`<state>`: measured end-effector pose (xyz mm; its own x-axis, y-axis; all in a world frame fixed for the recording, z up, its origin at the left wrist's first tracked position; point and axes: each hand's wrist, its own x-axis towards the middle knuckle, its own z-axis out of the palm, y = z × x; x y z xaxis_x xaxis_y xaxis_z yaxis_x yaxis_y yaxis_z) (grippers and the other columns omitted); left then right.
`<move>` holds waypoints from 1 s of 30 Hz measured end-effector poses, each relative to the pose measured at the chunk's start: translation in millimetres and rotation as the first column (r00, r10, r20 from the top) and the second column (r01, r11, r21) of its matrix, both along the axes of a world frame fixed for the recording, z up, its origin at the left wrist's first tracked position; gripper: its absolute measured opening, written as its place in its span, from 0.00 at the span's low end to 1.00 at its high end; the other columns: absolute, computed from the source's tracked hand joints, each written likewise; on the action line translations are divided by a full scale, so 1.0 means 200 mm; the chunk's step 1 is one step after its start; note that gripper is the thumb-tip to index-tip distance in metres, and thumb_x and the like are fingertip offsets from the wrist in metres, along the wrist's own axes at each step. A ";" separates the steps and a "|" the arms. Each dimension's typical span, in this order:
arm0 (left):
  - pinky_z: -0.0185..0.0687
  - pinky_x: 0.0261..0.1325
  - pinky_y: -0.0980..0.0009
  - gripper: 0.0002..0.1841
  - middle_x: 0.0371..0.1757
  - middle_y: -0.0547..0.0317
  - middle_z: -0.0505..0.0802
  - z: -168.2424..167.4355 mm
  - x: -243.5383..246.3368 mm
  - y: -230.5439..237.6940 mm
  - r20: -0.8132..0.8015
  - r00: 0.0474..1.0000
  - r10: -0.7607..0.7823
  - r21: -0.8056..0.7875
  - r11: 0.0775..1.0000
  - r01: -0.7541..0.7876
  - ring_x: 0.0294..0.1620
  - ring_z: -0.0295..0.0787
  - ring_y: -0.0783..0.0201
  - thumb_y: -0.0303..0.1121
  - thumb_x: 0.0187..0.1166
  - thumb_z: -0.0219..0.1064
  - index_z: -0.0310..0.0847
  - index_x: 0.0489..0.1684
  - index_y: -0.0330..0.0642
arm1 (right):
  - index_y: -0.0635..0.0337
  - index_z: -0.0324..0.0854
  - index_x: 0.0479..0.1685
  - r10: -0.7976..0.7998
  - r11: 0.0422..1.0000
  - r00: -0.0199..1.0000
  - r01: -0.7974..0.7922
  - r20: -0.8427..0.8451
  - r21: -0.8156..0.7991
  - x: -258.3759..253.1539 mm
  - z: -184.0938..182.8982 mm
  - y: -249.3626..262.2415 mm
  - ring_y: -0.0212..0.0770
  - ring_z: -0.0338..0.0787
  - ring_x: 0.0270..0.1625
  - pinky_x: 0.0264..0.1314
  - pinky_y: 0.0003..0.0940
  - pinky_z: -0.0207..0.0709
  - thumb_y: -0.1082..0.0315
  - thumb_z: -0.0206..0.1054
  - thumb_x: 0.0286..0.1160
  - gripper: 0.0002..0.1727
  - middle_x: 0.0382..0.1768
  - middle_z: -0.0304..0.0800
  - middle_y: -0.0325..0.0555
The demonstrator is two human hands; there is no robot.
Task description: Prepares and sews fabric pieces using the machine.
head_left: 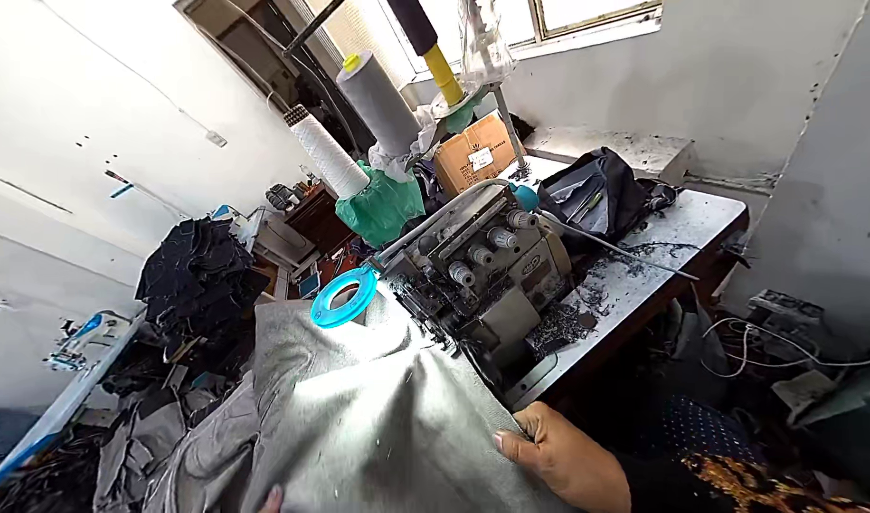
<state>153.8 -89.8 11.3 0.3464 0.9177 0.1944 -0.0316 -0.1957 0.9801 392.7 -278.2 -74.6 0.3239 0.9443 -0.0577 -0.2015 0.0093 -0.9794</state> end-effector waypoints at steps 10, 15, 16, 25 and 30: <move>0.88 0.31 0.75 0.09 0.26 0.68 0.90 0.31 0.34 0.36 -0.032 0.994 0.108 -0.074 0.991 -0.110 0.26 0.89 0.75 0.30 0.89 0.51 0.77 0.43 0.43 | 0.53 0.75 0.25 -0.086 0.995 0.977 0.075 -0.194 -0.064 -0.12 0.06 0.03 0.26 0.82 0.15 0.20 0.22 0.76 0.68 0.53 0.89 0.18 0.14 0.82 0.32; 0.86 0.32 0.75 0.05 0.29 0.68 0.89 0.41 0.40 0.51 -0.096 0.986 0.136 -0.018 0.990 -0.139 0.28 0.87 0.76 0.31 0.87 0.56 0.77 0.47 0.45 | 0.51 0.72 0.22 -0.105 0.994 0.978 0.098 -0.180 -0.047 -0.07 0.06 0.13 0.25 0.78 0.12 0.18 0.20 0.71 0.68 0.50 0.90 0.19 0.11 0.79 0.30; 0.86 0.33 0.75 0.05 0.30 0.68 0.88 0.44 0.41 0.54 -0.111 0.984 0.137 0.000 0.990 -0.138 0.29 0.87 0.77 0.31 0.87 0.56 0.77 0.48 0.45 | 0.51 0.72 0.22 -0.113 0.993 0.979 0.107 -0.169 -0.045 -0.06 0.06 0.16 0.25 0.77 0.12 0.18 0.20 0.70 0.68 0.50 0.90 0.20 0.11 0.78 0.30; 0.85 0.40 0.71 0.09 0.36 0.65 0.89 0.61 0.44 0.72 -0.174 0.956 0.235 0.143 0.967 -0.211 0.34 0.87 0.73 0.33 0.81 0.65 0.79 0.53 0.41 | 0.50 0.70 0.15 -0.078 0.994 0.995 0.082 -0.054 0.077 0.01 -0.02 0.29 0.23 0.72 0.11 0.18 0.22 0.65 0.66 0.47 0.89 0.24 0.09 0.76 0.28; 0.84 0.47 0.68 0.14 0.43 0.61 0.87 0.55 0.28 0.74 -0.151 0.918 0.366 0.194 0.922 -0.336 0.39 0.85 0.73 0.32 0.81 0.66 0.76 0.60 0.36 | 0.54 0.74 0.15 -0.066 0.995 0.994 0.060 0.089 0.074 -0.06 -0.17 0.17 0.23 0.75 0.15 0.22 0.24 0.69 0.63 0.48 0.87 0.24 0.12 0.78 0.29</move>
<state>209.4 58.4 121.0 0.0507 0.9479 0.3146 0.2426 -0.3172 0.9168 380.6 -244.8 -108.6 0.3839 0.9225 0.0409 -0.1085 0.0890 -0.9901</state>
